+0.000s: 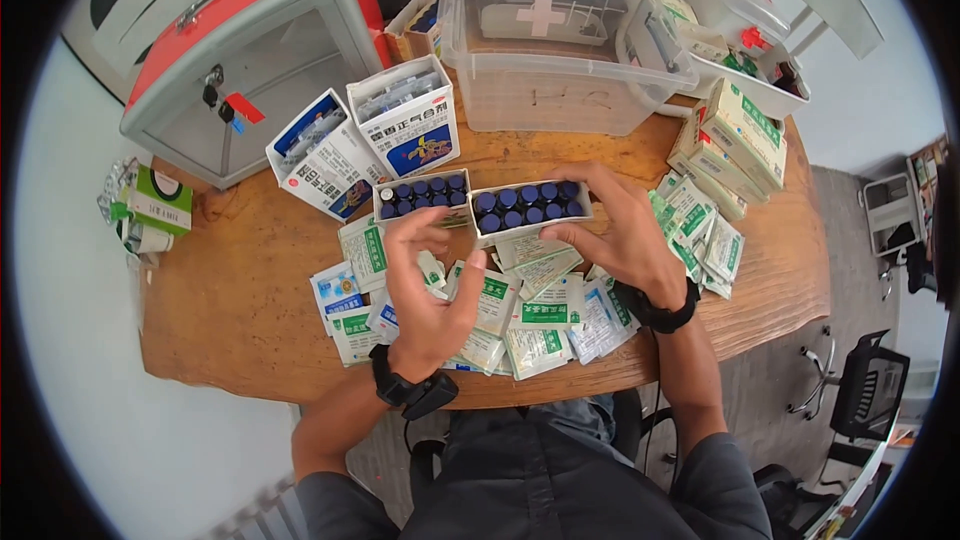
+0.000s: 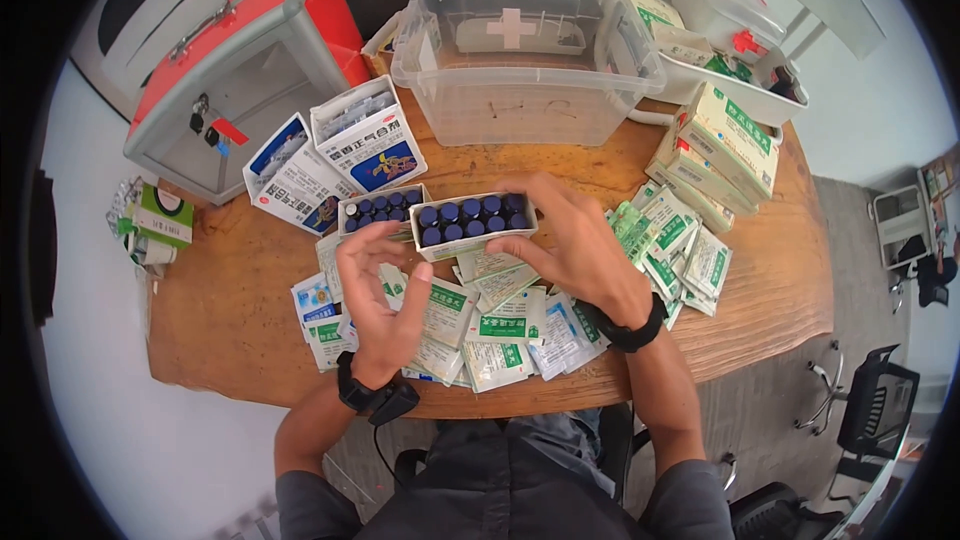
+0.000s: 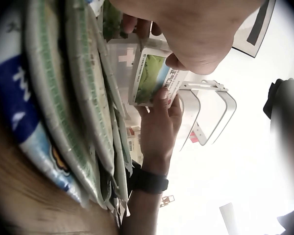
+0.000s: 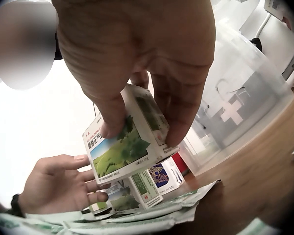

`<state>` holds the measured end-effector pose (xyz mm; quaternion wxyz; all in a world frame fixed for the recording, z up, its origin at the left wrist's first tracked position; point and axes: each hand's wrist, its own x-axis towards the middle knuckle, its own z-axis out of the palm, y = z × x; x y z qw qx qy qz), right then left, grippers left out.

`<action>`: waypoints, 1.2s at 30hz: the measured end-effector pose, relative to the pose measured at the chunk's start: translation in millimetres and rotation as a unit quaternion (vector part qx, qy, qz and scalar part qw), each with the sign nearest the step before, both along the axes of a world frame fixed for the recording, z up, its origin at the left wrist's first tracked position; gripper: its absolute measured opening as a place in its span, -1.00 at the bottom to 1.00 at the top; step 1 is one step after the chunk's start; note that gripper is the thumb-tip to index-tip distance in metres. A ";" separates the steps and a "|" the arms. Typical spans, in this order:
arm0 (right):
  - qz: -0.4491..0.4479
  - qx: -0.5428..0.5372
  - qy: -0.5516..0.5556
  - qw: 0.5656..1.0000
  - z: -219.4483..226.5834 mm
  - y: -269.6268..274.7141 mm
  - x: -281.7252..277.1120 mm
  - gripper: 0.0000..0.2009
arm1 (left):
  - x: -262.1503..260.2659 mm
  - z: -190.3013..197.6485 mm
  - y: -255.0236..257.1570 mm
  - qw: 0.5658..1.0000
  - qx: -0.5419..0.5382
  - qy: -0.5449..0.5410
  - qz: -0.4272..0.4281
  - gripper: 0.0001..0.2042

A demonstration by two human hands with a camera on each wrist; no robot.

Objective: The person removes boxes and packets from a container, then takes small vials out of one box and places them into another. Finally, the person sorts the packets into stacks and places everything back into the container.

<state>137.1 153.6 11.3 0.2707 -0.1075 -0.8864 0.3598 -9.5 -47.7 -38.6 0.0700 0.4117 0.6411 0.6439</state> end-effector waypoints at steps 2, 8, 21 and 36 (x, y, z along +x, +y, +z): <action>-0.005 0.006 -0.008 1.000 1.3 0.7 1.4 -0.48 | -9.7 1.4 -2.9 0.994 0.025 0.089 0.054 -0.53; 0.037 -0.011 -0.035 0.999 -5.0 -1.7 1.9 -0.48 | -34.3 17.8 -6.1 0.979 -0.038 0.139 0.146 -0.53; 0.031 0.023 -0.045 0.998 -21.4 0.3 1.6 -0.51 | -26.8 16.2 2.6 0.959 -0.189 0.198 0.070 -0.41; -0.004 -0.087 -0.058 0.995 -19.4 -9.6 -3.3 -0.18 | -15.9 9.7 13.8 0.950 -0.201 0.236 -0.038 -0.15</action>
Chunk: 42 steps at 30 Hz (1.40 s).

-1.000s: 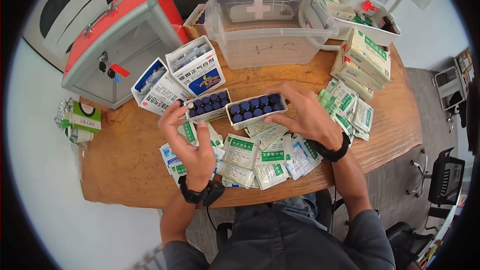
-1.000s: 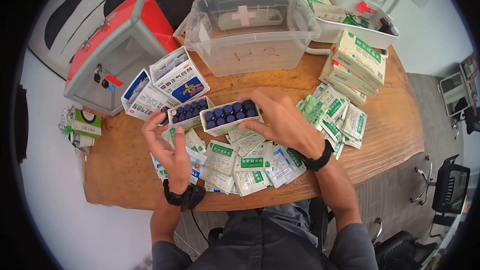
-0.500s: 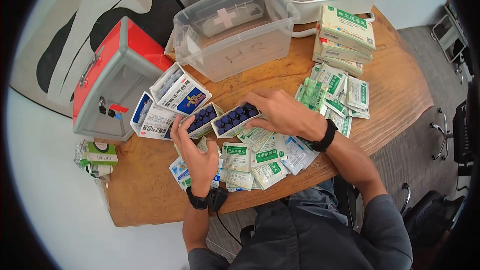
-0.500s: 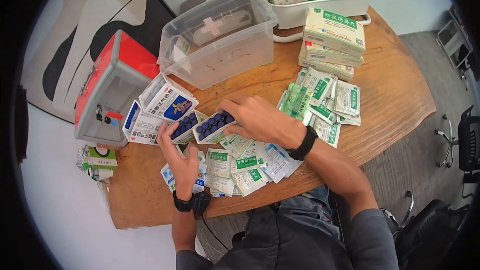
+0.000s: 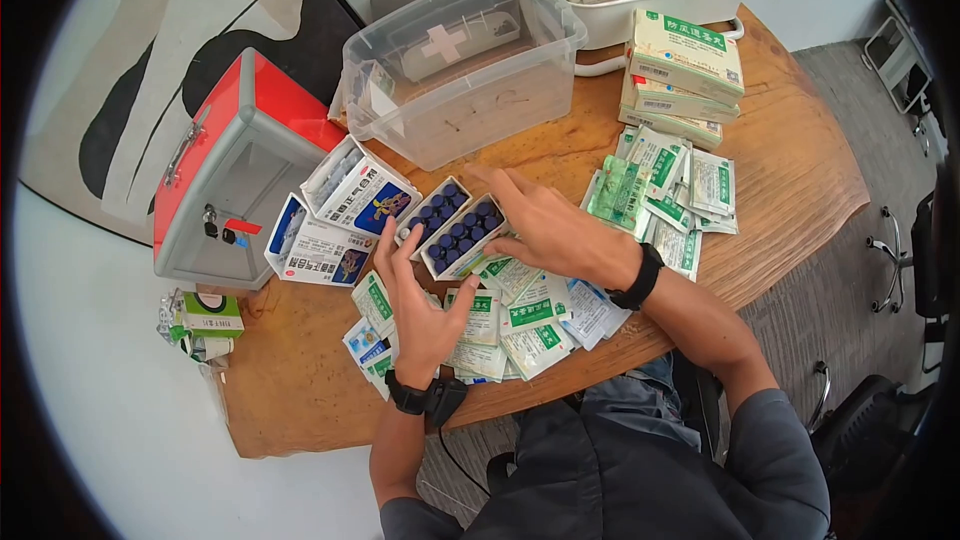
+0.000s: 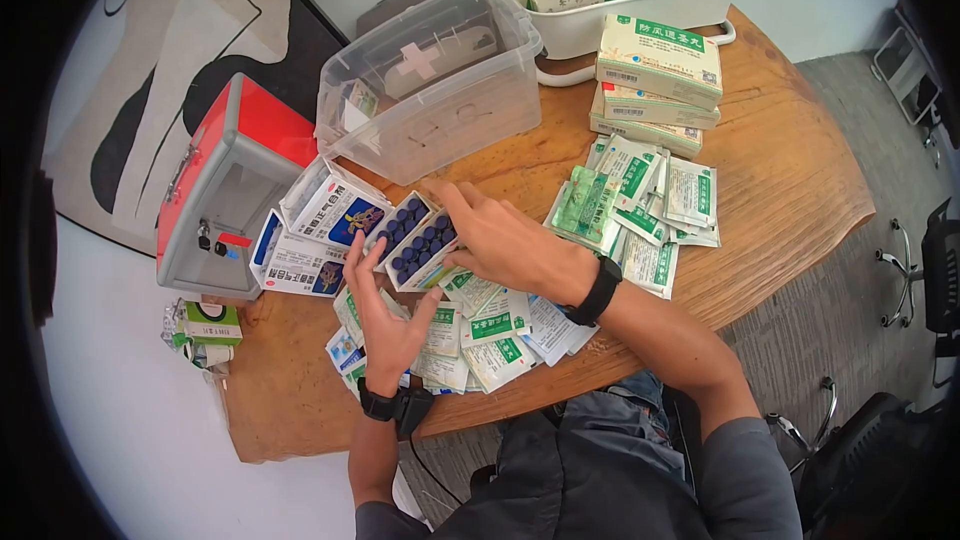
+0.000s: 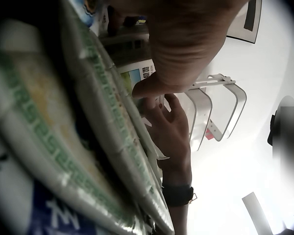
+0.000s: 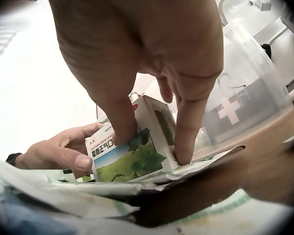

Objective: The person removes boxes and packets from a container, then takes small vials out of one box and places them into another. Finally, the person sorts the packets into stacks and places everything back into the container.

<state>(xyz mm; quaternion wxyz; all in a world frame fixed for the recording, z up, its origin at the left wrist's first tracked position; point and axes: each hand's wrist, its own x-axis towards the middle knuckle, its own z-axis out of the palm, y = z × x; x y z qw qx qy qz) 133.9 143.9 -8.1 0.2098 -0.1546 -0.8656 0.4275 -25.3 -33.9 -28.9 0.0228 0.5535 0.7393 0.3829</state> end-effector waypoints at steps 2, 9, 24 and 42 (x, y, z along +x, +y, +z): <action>0.004 0.025 0.007 1.000 -4.8 0.4 -1.6 -0.11 | -3.3 -7.1 0.4 1.000 0.003 -0.010 0.007 -0.11; 0.037 0.007 0.018 0.999 -14.4 4.9 -15.4 0.07 | 1.3 -6.3 3.9 0.986 0.010 -0.168 0.013 -0.04; 0.062 0.187 -0.076 0.978 6.3 -8.0 -40.5 0.09 | -6.9 -11.7 1.4 0.992 0.001 -0.126 0.005 0.13; 0.082 0.193 -0.134 0.968 24.9 12.8 -64.9 -0.15 | -11.9 -10.3 -3.5 0.988 0.024 -0.150 0.011 0.12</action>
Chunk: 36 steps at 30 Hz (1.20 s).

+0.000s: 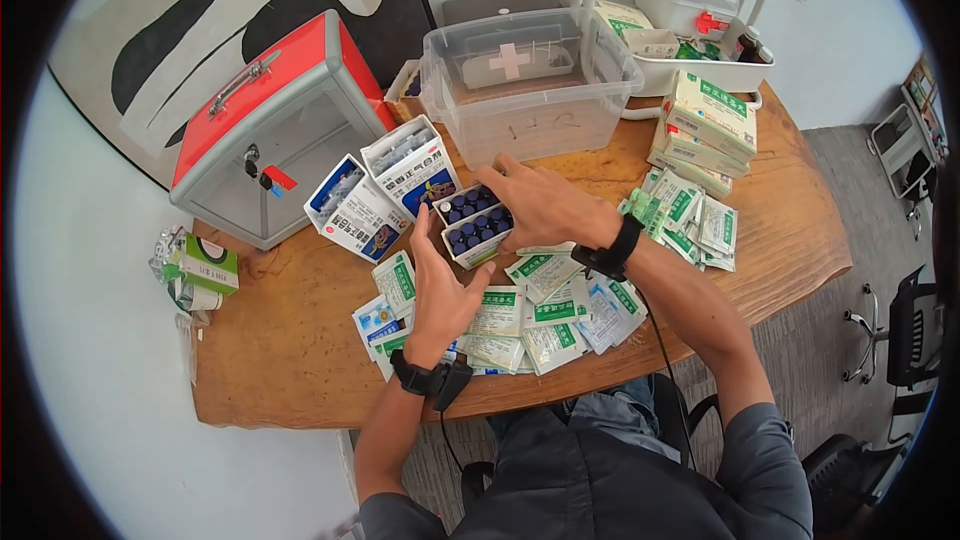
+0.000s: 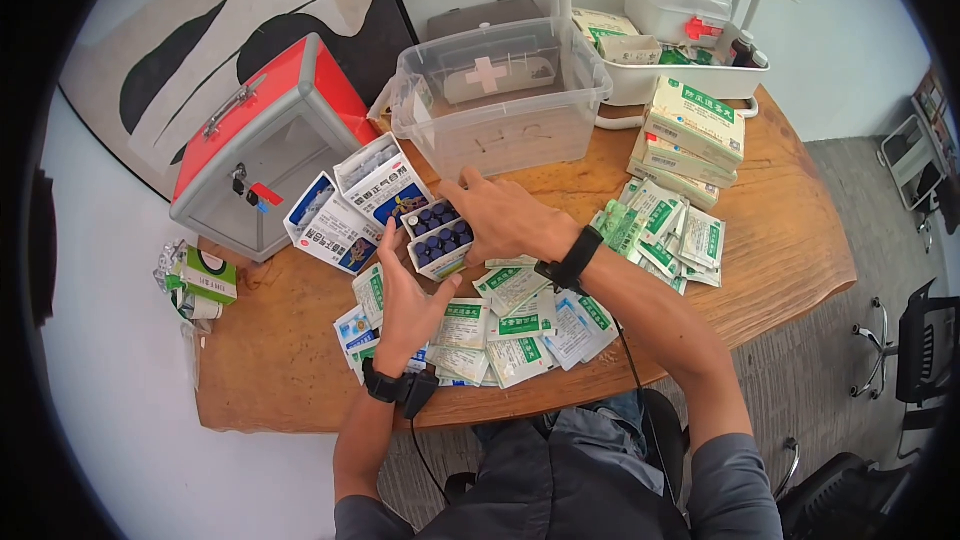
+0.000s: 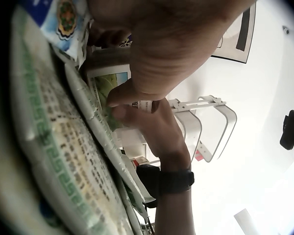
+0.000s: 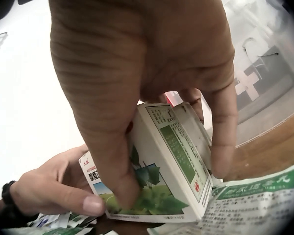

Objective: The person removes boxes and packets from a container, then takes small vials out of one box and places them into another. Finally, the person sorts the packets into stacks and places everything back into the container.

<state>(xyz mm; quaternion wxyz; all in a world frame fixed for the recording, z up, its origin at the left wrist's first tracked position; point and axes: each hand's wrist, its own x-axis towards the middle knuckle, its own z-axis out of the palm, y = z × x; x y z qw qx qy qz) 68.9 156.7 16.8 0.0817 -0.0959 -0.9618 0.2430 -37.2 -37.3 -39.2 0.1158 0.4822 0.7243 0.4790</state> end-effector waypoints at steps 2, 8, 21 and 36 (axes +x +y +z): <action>0.001 0.005 -0.003 1.000 2.0 3.0 -6.1 -0.15 | -0.4 -0.1 -0.8 1.000 0.000 -0.006 0.006 0.11; -0.001 0.015 0.021 1.000 -7.3 9.1 -14.7 -0.13 | -3.4 -9.4 -3.1 1.000 -0.011 0.010 -0.009 0.09; -0.053 0.027 0.094 0.994 -15.9 -0.6 1.9 -0.08 | 2.7 1.1 -2.2 0.999 -0.037 0.038 -0.001 0.01; -0.283 0.079 -0.105 0.950 -12.4 17.4 179.8 -0.26 | 24.3 24.2 -10.0 0.987 0.083 0.131 -0.032 -0.46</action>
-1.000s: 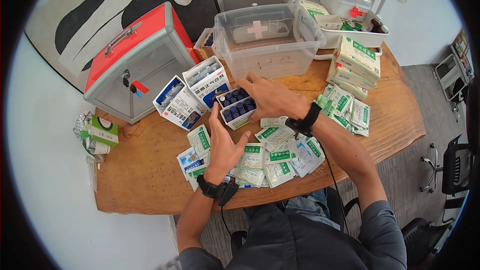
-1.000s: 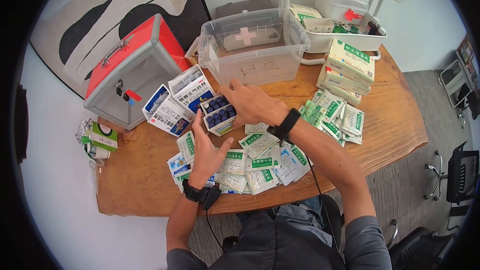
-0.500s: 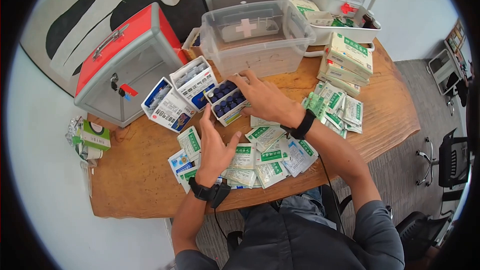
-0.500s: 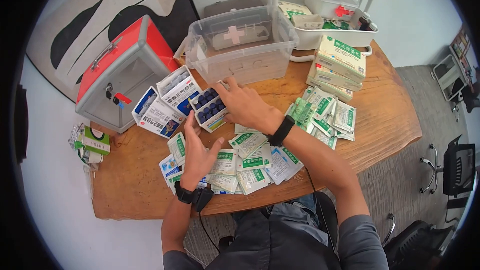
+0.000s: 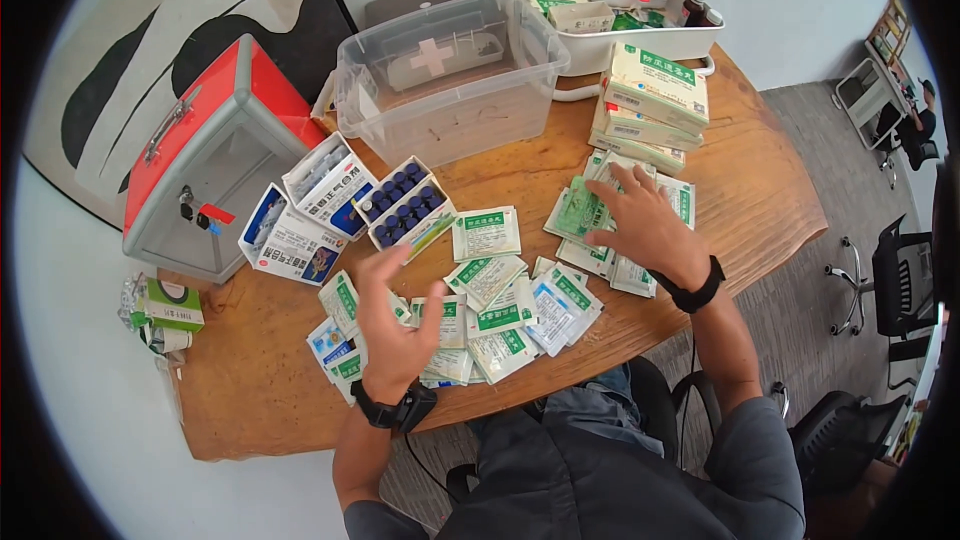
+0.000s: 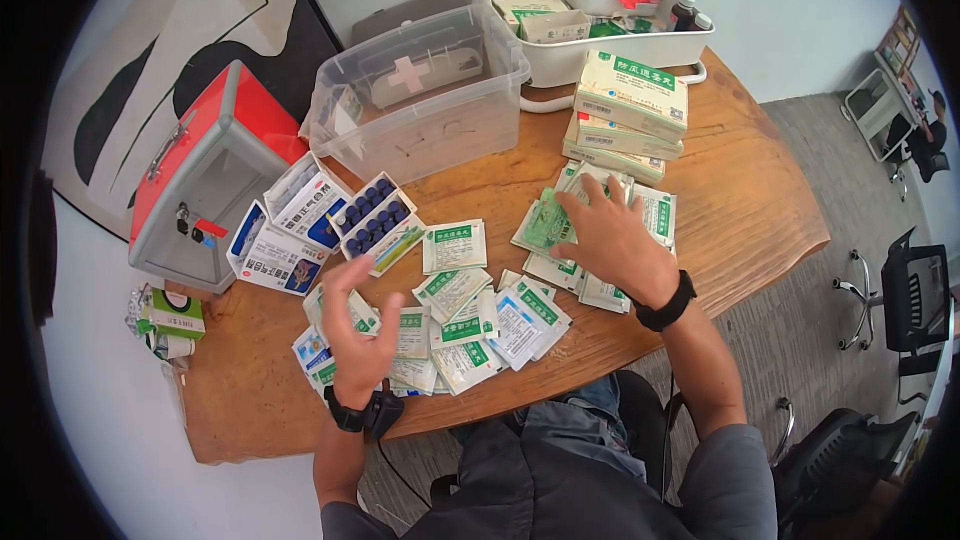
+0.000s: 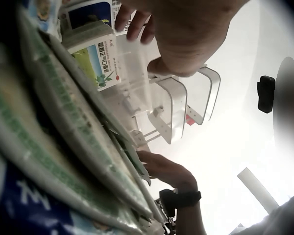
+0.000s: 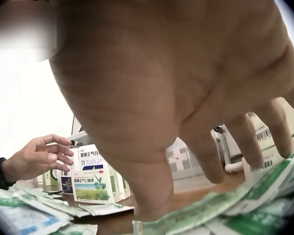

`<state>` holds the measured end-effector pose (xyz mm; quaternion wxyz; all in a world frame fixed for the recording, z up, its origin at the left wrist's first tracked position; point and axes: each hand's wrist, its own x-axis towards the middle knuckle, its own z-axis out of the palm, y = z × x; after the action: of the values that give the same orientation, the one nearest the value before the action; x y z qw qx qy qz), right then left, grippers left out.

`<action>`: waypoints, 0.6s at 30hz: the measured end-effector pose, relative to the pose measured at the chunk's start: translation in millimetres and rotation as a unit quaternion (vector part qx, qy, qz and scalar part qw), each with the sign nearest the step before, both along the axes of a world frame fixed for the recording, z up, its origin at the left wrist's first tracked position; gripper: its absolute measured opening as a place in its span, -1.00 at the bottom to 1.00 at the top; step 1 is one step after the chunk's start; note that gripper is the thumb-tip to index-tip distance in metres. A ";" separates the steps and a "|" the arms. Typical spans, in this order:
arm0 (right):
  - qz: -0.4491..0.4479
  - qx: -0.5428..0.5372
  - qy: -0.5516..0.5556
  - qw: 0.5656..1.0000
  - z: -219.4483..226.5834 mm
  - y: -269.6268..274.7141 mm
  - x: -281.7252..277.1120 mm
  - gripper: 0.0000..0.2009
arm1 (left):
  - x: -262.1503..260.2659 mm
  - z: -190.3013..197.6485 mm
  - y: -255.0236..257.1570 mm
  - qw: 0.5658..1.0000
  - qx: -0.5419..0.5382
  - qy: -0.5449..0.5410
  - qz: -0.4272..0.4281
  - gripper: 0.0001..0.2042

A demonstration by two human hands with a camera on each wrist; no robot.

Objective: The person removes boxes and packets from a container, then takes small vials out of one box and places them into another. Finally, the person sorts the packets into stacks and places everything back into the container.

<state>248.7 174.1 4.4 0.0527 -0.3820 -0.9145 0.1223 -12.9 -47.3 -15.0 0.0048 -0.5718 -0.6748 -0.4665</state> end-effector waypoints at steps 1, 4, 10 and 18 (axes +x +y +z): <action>-0.021 -0.011 -0.037 0.999 -5.2 -4.0 -3.2 -0.23 | 1.0 1.2 0.9 0.995 -0.043 -0.042 -0.086 -0.46; -0.001 -0.016 -0.003 1.000 -23.0 -12.9 -12.6 -0.20 | 14.7 6.8 11.0 0.980 -0.122 -0.013 -0.156 -0.35; 0.073 -0.002 -0.011 0.997 -22.9 -30.8 -19.2 -0.25 | 33.9 -9.1 18.0 0.939 -0.248 0.144 -0.191 0.00; 0.114 -0.034 0.095 0.988 -12.8 -11.4 22.4 -0.46 | 34.6 -18.4 17.5 0.922 -0.285 0.187 -0.185 0.05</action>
<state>271.2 162.7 -8.4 0.1123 -0.2634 -0.9383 0.1940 21.7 -29.8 -33.4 -0.1190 -0.7405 -0.6481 -0.1321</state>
